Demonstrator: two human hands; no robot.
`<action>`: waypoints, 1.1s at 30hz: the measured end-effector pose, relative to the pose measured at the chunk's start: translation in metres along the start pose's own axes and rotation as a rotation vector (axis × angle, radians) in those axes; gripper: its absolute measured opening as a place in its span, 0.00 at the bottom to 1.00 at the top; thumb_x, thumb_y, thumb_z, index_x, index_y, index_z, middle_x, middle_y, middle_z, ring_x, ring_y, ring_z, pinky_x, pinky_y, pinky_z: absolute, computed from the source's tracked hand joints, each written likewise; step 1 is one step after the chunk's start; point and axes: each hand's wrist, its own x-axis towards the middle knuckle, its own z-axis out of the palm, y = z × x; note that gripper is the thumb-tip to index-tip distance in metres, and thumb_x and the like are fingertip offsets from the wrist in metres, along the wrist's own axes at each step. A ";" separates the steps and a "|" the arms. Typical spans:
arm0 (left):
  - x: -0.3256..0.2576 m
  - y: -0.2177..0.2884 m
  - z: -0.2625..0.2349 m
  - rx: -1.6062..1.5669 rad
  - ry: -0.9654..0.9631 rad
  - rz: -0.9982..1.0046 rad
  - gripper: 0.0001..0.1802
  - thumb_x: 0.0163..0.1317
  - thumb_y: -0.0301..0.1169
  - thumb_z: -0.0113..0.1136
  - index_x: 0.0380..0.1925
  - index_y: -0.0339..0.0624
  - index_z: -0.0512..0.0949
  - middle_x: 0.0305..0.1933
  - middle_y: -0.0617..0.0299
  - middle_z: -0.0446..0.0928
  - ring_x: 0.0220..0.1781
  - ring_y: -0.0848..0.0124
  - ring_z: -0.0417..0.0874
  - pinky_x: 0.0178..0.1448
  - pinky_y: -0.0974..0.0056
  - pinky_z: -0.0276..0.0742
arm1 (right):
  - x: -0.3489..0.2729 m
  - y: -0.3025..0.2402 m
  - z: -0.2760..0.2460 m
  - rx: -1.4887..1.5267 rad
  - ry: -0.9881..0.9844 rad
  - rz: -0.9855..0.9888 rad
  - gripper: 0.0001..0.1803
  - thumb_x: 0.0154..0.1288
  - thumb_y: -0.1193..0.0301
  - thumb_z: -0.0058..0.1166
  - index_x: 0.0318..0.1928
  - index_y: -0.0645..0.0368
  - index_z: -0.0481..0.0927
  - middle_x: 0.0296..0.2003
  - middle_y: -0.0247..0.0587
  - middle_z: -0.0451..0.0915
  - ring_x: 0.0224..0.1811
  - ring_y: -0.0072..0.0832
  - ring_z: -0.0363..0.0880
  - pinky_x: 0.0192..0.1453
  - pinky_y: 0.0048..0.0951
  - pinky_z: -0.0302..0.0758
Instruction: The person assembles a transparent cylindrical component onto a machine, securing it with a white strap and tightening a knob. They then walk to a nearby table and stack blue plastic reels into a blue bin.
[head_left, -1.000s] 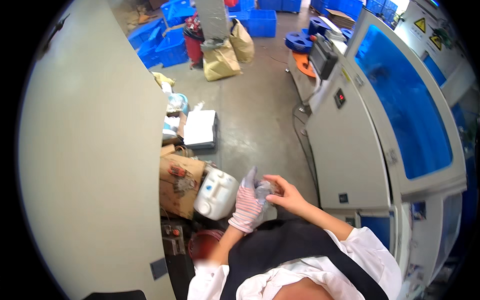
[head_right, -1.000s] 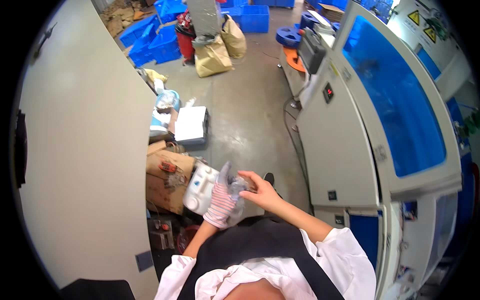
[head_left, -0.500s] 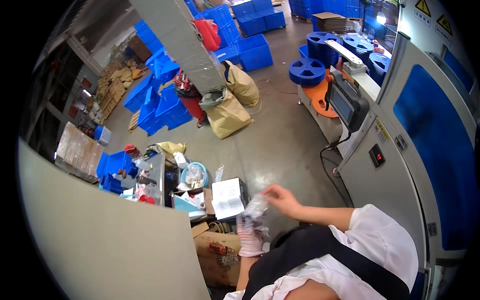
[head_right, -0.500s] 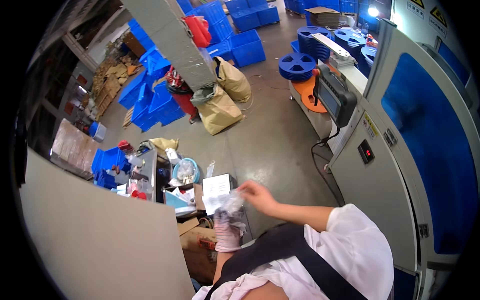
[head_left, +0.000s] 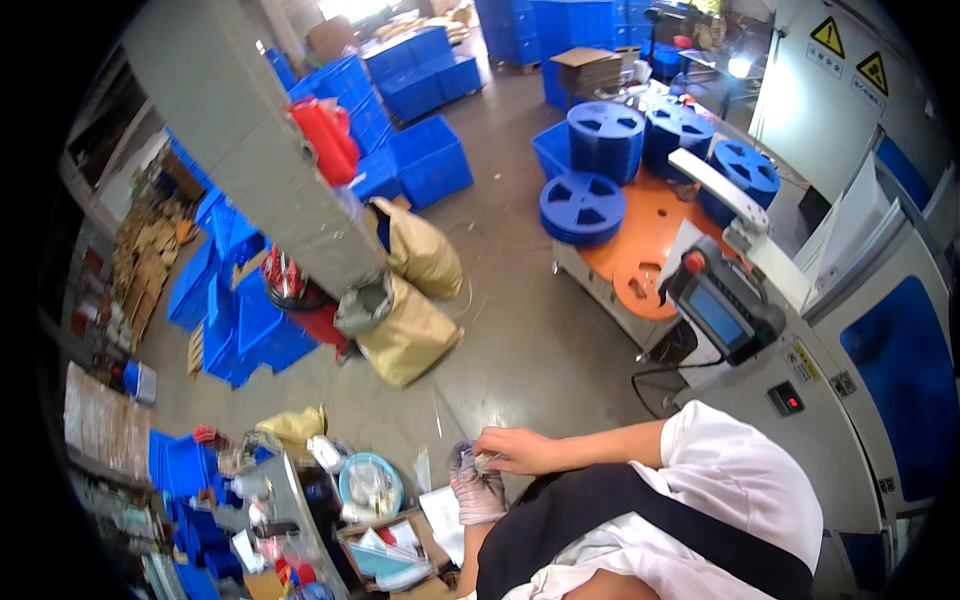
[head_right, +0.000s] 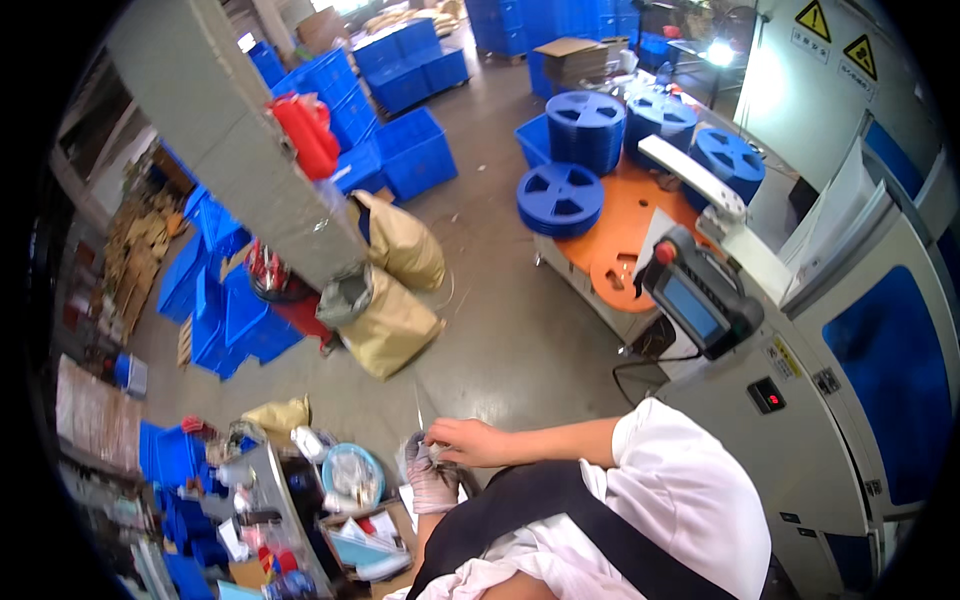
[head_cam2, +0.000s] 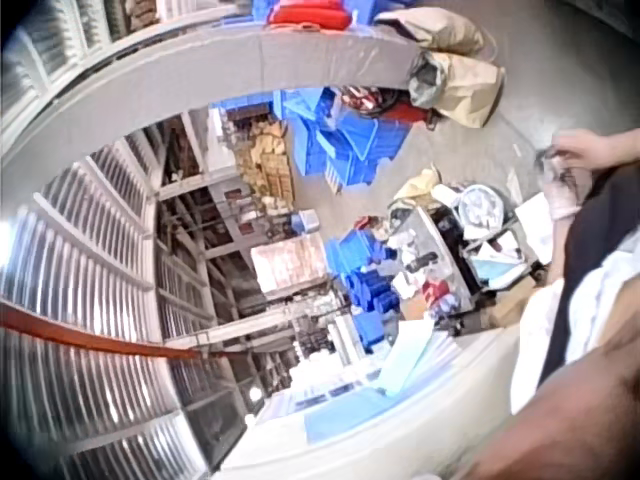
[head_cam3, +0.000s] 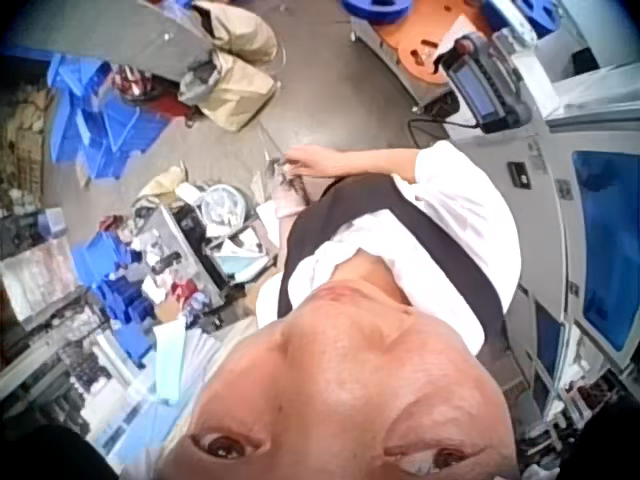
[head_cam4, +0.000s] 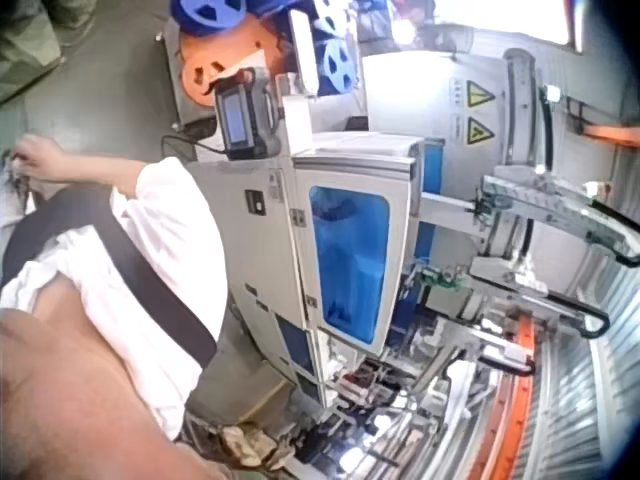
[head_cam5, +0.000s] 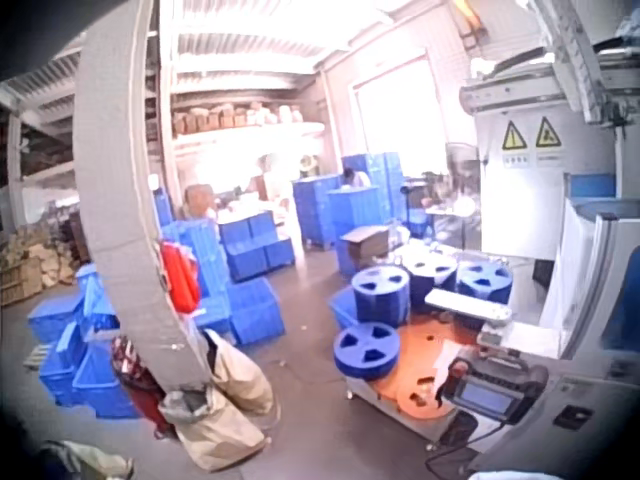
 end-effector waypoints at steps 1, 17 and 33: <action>0.040 -0.002 0.001 -0.176 0.004 -0.057 0.13 0.59 0.26 0.56 0.46 0.40 0.75 0.42 0.57 0.81 0.49 0.57 0.79 0.61 0.57 0.72 | 0.024 0.014 -0.014 0.008 0.083 0.029 0.15 0.61 0.70 0.61 0.47 0.56 0.74 0.41 0.41 0.73 0.43 0.36 0.78 0.46 0.34 0.76; 0.435 -0.067 0.032 -0.782 -0.176 -0.532 0.30 0.65 0.21 0.50 0.68 0.42 0.58 0.53 0.53 0.73 0.45 0.67 0.80 0.46 0.62 0.81 | 0.338 0.204 -0.204 0.013 -0.137 0.098 0.19 0.72 0.57 0.46 0.57 0.48 0.75 0.48 0.49 0.76 0.51 0.44 0.75 0.57 0.39 0.71; 0.660 -0.454 -0.017 -0.598 0.347 -1.247 0.33 0.66 0.54 0.41 0.59 0.38 0.66 0.57 0.51 0.70 0.48 0.58 0.75 0.54 0.52 0.72 | 0.280 0.413 -0.326 -0.386 0.207 1.383 0.29 0.63 0.50 0.50 0.56 0.58 0.77 0.53 0.52 0.79 0.57 0.48 0.76 0.60 0.42 0.72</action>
